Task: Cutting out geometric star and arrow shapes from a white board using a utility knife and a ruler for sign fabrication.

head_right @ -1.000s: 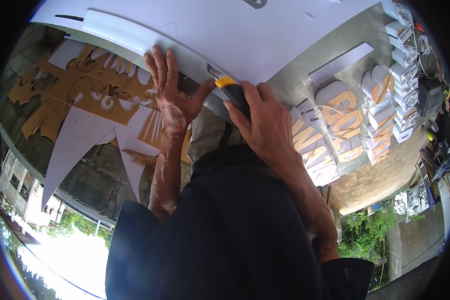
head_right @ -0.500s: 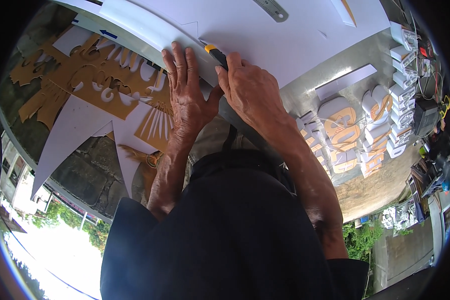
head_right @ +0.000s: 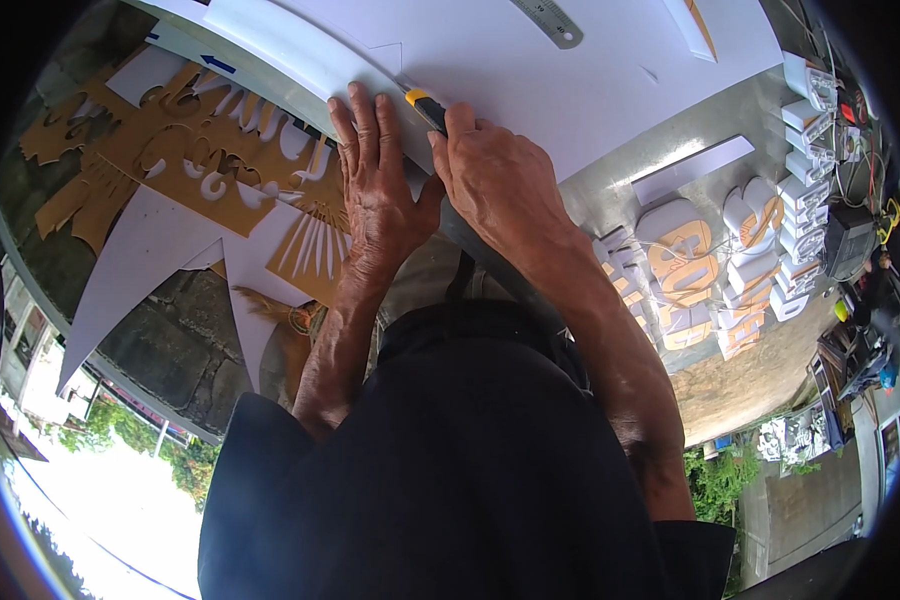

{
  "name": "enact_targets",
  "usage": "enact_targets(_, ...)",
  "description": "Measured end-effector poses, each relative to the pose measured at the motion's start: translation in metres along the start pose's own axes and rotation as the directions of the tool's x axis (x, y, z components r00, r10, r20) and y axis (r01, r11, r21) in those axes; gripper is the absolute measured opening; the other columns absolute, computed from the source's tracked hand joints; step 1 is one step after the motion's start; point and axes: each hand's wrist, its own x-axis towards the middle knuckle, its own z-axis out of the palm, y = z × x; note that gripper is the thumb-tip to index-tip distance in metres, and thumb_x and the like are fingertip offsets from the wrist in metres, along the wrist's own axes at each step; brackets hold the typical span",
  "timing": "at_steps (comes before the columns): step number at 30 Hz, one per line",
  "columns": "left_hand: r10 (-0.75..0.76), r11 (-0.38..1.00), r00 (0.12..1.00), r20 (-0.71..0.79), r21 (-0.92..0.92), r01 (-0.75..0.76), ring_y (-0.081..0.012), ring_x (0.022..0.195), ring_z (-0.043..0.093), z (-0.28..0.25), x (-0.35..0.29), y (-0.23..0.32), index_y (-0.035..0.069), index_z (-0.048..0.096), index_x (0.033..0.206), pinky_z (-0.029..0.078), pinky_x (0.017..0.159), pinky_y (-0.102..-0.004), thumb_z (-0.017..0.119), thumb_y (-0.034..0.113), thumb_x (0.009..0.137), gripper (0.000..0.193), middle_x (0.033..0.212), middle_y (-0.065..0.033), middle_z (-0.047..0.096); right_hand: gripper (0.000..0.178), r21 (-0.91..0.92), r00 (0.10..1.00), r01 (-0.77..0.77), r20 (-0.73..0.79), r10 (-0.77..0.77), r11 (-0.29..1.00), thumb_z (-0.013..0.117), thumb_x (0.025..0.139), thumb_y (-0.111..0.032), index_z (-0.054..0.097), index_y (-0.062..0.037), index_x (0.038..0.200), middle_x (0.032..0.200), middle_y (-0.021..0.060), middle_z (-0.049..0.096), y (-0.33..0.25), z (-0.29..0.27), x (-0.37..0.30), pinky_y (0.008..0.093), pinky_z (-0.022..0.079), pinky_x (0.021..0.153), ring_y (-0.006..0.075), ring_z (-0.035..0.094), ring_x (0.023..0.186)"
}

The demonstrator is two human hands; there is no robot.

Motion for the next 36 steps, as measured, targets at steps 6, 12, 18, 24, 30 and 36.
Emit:
enact_targets(6,-0.051,0.995,0.998,0.039,0.086,0.048,-0.0622,0.152,0.007,0.001,0.001,0.008,-0.011,0.028,0.156,0.021,0.116,-0.0736,0.076,0.02,0.084,0.092,0.167,-0.0362,0.013,0.022,-0.048,1.0,-0.002,0.017,0.003,0.999,0.06,0.103,-0.018,0.051,0.0002,0.094,0.077,0.0224,0.069,-0.013,-0.003,0.002,0.0456,0.057,0.06,0.0382,0.072,0.068)
enact_targets(12,-0.102,0.993,0.993,0.051,0.072,0.098,-0.0689,0.148,0.0,0.003,0.003,0.015,-0.013,0.026,0.156,0.021,0.102,-0.0882,0.07,0.029,0.092,0.088,0.168,-0.0361,0.007,0.016,-0.116,1.0,-0.002,0.004,0.003,0.993,0.064,0.095,-0.009,0.051,-0.0007,0.094,0.078,0.0211,0.07,-0.016,0.001,0.002,0.0427,0.06,0.064,0.0366,0.074,0.072)
enact_targets(18,-0.123,0.988,0.989,0.086,0.101,0.114,-0.0683,0.148,0.0,-0.001,0.004,0.022,-0.014,0.026,0.156,0.024,0.101,-0.088,0.073,0.028,0.091,0.091,0.168,-0.0358,0.005,0.021,-0.137,0.995,-0.077,0.046,0.084,0.988,0.058,0.104,-0.02,0.046,-0.0042,0.096,0.08,0.0196,0.069,-0.018,0.002,-0.006,0.048,0.058,0.065,0.0403,0.072,0.073)
enact_targets(24,-0.143,0.981,0.986,0.088,0.147,0.129,-0.0678,0.149,-0.002,0.001,0.005,0.023,-0.015,0.025,0.155,0.024,0.102,-0.0873,0.081,0.022,0.083,0.099,0.168,-0.0358,0.002,0.023,-0.193,0.993,-0.099,0.051,0.111,0.976,0.06,0.104,-0.021,0.045,-0.0049,0.097,0.08,0.0182,0.069,-0.016,0.005,-0.018,0.0438,0.059,0.061,0.0368,0.073,0.069)
enact_targets(30,-0.175,0.98,0.976,0.13,0.113,0.161,-0.0681,0.149,-0.003,-0.001,0.007,0.026,-0.015,0.022,0.156,0.023,0.104,-0.0864,0.085,0.02,0.08,0.105,0.168,-0.036,0.001,0.023,-0.221,0.993,-0.098,0.049,0.112,0.97,0.061,0.103,-0.02,0.044,-0.0046,0.098,0.078,0.0171,0.067,-0.011,0.003,-0.032,0.0423,0.059,0.057,0.0353,0.072,0.066)
enact_targets(36,-0.228,0.968,0.963,0.144,0.136,0.209,-0.0647,0.151,0.001,-0.001,0.008,0.029,-0.01,0.022,0.159,0.022,0.114,-0.0756,0.085,0.02,0.08,0.105,0.169,-0.0328,0.004,0.032,-0.297,0.993,-0.085,0.049,0.104,0.951,0.073,0.087,-0.009,0.054,0.0047,0.109,0.08,0.0138,0.068,-0.006,0.0,-0.05,0.0312,0.058,0.053,0.024,0.073,0.06)
